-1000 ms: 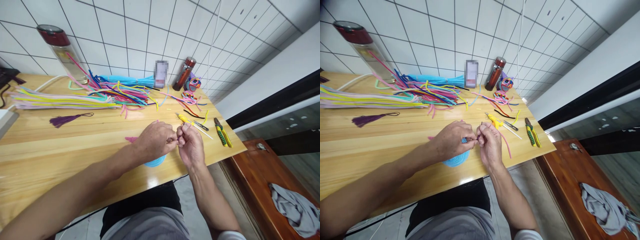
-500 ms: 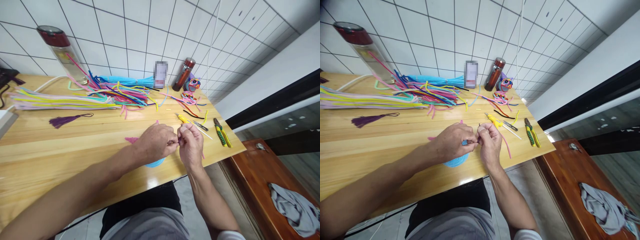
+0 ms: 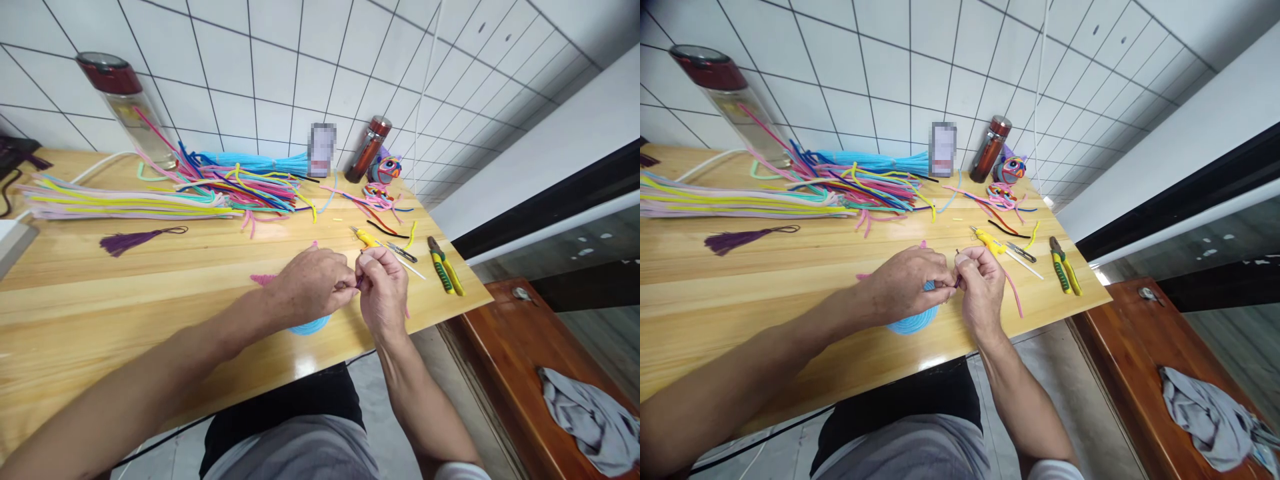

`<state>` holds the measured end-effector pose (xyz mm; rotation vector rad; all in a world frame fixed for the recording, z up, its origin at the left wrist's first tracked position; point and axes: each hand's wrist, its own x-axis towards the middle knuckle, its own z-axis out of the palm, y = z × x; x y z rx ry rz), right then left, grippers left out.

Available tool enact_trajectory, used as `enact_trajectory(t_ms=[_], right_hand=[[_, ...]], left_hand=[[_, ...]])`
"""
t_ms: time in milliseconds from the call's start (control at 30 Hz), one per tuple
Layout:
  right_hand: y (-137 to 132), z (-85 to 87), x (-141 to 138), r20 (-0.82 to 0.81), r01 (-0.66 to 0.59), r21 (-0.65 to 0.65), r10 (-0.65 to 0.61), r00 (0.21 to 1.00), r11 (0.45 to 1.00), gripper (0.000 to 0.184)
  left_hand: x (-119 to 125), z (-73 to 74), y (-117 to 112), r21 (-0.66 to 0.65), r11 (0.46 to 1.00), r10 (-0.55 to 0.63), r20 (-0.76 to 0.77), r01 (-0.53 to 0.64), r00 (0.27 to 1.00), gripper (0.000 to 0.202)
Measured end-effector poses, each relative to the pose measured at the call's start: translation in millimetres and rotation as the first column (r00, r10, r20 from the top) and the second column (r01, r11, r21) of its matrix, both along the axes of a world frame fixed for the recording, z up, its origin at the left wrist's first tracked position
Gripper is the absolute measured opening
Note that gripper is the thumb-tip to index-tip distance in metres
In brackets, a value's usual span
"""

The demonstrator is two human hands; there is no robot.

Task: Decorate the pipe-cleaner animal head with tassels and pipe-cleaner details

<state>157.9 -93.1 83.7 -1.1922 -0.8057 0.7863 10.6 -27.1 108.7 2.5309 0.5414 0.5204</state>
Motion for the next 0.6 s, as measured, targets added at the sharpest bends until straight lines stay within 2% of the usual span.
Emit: enact_trajectory(t_ms=[133, 233, 300, 367, 467, 600], right_hand=[[-2.1, -10.4, 10.7, 0.192, 0.078, 0.049, -0.086, 0.978, 0.996, 0.013], [-6.8, -19.3, 18.7, 0.388, 0.117, 0.055, -0.129, 0.913, 0.992, 0.011], [-11.3, -25.6, 21.7, 0.537, 0.112, 0.052, -0.122, 0.834, 0.992, 0.011], [-15.6, -31.9, 22.2, 0.672, 0.082, 0.075, -0.111, 0.733, 0.994, 0.012], [-19.0, -40.1, 19.7, 0.787, 0.023, 0.143, -0.128, 0.603, 0.989, 0.016], [-16.5, -46.7, 16.8, 0.854, -0.028, 0.173, -0.136, 0.502, 0.984, 0.018]], left_hand=[[-17.2, 16.1, 19.1, -0.14, 0.99, -0.029, -0.03, 0.025, 0.999, 0.015], [-28.2, 17.1, 41.7, -0.24, 0.968, 0.049, -0.103, -0.073, 0.994, 0.024], [-30.4, 8.8, 54.1, -0.25, 0.951, 0.143, -0.156, -0.18, 0.977, 0.032], [-29.0, -3.3, 61.4, -0.31, 0.921, 0.168, -0.225, -0.234, 0.96, 0.048], [-24.6, -19.1, 64.2, -0.421, 0.876, 0.121, -0.28, -0.236, 0.952, 0.074], [-22.5, -29.3, 64.6, -0.464, 0.858, 0.117, -0.238, -0.219, 0.964, 0.093]])
